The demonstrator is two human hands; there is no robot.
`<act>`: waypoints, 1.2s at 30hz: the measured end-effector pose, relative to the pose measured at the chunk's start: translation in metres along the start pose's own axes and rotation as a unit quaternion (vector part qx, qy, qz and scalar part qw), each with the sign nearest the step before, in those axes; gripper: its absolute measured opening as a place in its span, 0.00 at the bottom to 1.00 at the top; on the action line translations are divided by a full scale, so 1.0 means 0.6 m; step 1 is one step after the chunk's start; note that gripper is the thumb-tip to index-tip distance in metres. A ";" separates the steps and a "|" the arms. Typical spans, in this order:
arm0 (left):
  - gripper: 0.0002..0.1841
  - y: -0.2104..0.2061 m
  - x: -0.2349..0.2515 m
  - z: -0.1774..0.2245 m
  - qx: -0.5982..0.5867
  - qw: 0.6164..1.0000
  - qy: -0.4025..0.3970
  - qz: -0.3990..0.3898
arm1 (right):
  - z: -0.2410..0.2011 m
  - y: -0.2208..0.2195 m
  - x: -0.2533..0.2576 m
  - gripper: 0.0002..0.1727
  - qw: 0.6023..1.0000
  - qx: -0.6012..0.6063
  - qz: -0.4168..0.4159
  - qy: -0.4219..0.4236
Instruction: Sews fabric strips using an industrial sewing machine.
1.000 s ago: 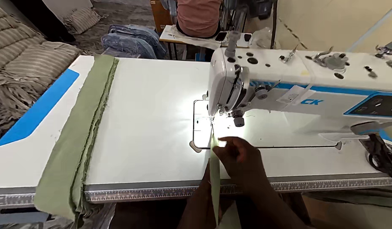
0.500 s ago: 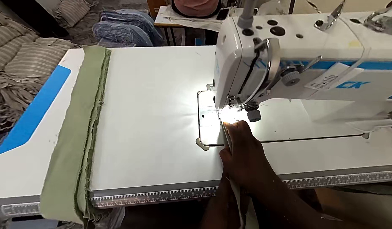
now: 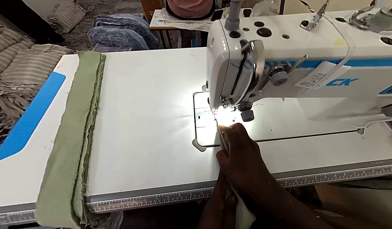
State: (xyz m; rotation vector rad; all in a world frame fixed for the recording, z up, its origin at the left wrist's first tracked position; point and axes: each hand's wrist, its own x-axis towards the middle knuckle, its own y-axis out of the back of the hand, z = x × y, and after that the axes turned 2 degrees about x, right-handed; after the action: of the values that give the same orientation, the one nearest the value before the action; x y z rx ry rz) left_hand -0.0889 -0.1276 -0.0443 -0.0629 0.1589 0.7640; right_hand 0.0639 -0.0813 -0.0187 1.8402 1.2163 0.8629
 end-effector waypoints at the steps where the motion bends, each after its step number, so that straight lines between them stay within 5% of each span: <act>1: 0.34 0.001 -0.001 -0.003 0.000 1.000 -0.003 -0.001 | 0.000 0.000 0.000 0.32 1.000 0.001 0.002 -0.001; 25: 0.35 0.005 0.001 0.002 -0.034 0.998 0.050 0.000 | 0.004 -0.006 -0.002 0.30 1.000 0.005 0.025 0.011; 36: 0.40 0.004 -0.001 0.004 -0.147 0.984 0.099 -0.005 | 0.000 -0.004 -0.001 0.31 1.000 0.002 0.013 0.010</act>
State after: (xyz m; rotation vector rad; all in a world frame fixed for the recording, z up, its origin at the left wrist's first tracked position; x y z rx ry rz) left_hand -0.0907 -0.1261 -0.0419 -0.4211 0.2329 0.7655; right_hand 0.0630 -0.0813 -0.0207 1.8572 1.2102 0.8959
